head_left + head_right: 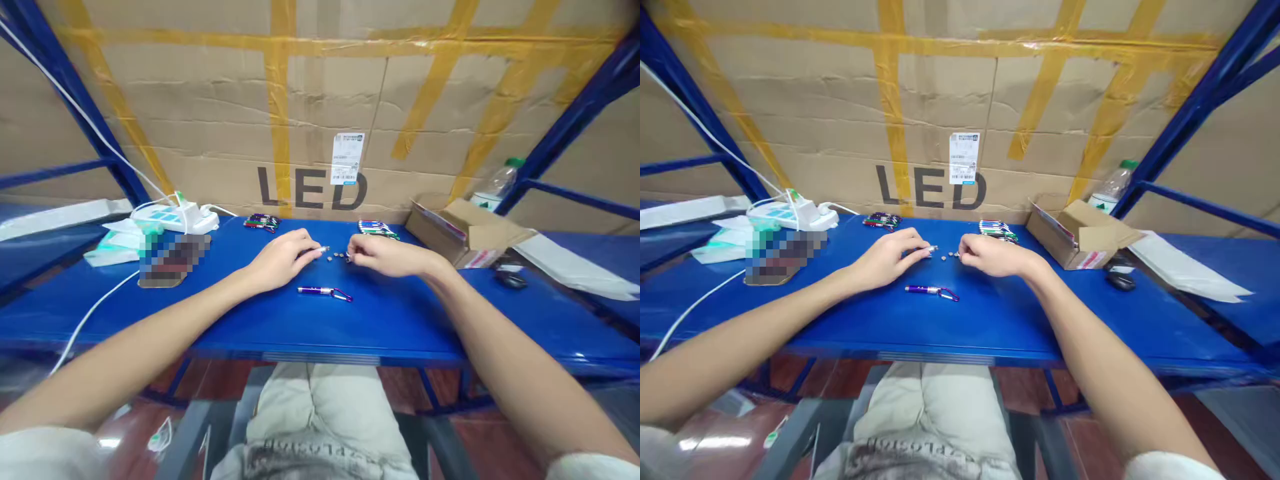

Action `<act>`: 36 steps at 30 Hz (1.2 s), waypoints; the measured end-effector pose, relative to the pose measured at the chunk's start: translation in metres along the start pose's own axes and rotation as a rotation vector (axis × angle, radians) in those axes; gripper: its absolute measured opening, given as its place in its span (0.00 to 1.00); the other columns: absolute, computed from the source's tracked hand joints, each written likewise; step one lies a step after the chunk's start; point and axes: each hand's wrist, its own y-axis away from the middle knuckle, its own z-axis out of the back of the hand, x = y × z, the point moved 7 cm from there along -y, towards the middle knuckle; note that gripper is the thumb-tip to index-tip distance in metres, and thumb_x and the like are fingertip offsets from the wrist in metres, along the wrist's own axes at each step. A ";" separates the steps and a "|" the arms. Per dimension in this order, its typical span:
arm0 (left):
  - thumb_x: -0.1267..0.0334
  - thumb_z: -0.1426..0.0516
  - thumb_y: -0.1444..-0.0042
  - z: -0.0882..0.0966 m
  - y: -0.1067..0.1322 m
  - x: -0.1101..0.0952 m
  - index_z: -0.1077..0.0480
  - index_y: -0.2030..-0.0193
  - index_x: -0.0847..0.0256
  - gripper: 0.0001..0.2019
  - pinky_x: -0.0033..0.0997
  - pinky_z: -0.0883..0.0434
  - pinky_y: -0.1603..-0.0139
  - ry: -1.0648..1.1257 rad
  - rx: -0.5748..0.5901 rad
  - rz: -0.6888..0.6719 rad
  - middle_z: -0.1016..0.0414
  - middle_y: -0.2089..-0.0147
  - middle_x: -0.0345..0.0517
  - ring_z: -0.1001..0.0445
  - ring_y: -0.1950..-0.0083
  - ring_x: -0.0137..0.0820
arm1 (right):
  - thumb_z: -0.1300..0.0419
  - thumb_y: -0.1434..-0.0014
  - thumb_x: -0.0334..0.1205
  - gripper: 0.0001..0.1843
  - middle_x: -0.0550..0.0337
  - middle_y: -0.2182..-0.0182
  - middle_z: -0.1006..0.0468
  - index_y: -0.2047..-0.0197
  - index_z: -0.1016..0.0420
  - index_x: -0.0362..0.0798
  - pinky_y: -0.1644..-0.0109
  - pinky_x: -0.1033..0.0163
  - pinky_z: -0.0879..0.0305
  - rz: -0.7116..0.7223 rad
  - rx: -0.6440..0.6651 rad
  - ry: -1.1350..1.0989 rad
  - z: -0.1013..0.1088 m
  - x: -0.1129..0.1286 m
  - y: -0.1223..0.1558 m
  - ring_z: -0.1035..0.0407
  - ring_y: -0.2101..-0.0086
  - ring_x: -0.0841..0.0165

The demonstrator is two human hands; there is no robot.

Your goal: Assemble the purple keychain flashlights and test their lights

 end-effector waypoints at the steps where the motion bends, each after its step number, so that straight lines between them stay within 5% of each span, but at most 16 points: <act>1: 0.54 0.46 0.22 0.001 0.000 0.000 0.18 0.45 0.62 0.18 0.40 0.27 0.43 0.014 -0.002 0.000 0.20 0.49 0.52 0.21 0.48 0.41 | 0.46 0.28 0.39 0.06 0.50 0.58 0.20 0.59 0.31 0.50 0.53 0.56 0.33 -0.009 -0.035 -0.001 0.003 -0.001 -0.001 0.28 0.60 0.60; 15: 0.53 0.43 0.25 0.002 -0.001 0.003 0.16 0.49 0.60 0.16 0.35 0.30 0.51 0.212 -0.005 0.087 0.18 0.55 0.47 0.22 0.56 0.35 | 0.49 0.23 0.46 0.08 0.56 0.63 0.18 0.55 0.37 0.53 0.57 0.57 0.29 0.165 -0.201 -0.378 0.002 0.011 -0.009 0.24 0.62 0.63; 25: 0.44 0.40 0.28 -0.006 0.000 0.011 0.17 0.45 0.61 0.22 0.34 0.25 0.50 0.601 0.017 0.205 0.14 0.48 0.50 0.19 0.57 0.34 | 0.48 0.22 0.49 0.11 0.61 0.66 0.20 0.46 0.37 0.51 0.64 0.62 0.28 0.123 -0.060 -0.533 -0.018 0.020 -0.012 0.28 0.68 0.68; 36: 0.38 0.37 0.33 -0.009 -0.002 0.013 0.18 0.47 0.64 0.28 0.31 0.26 0.60 0.714 0.027 0.279 0.13 0.51 0.54 0.18 0.59 0.34 | 0.42 0.27 0.43 0.14 0.54 0.60 0.15 0.45 0.24 0.46 0.60 0.60 0.26 0.089 -0.026 -0.471 -0.018 0.019 -0.011 0.24 0.65 0.65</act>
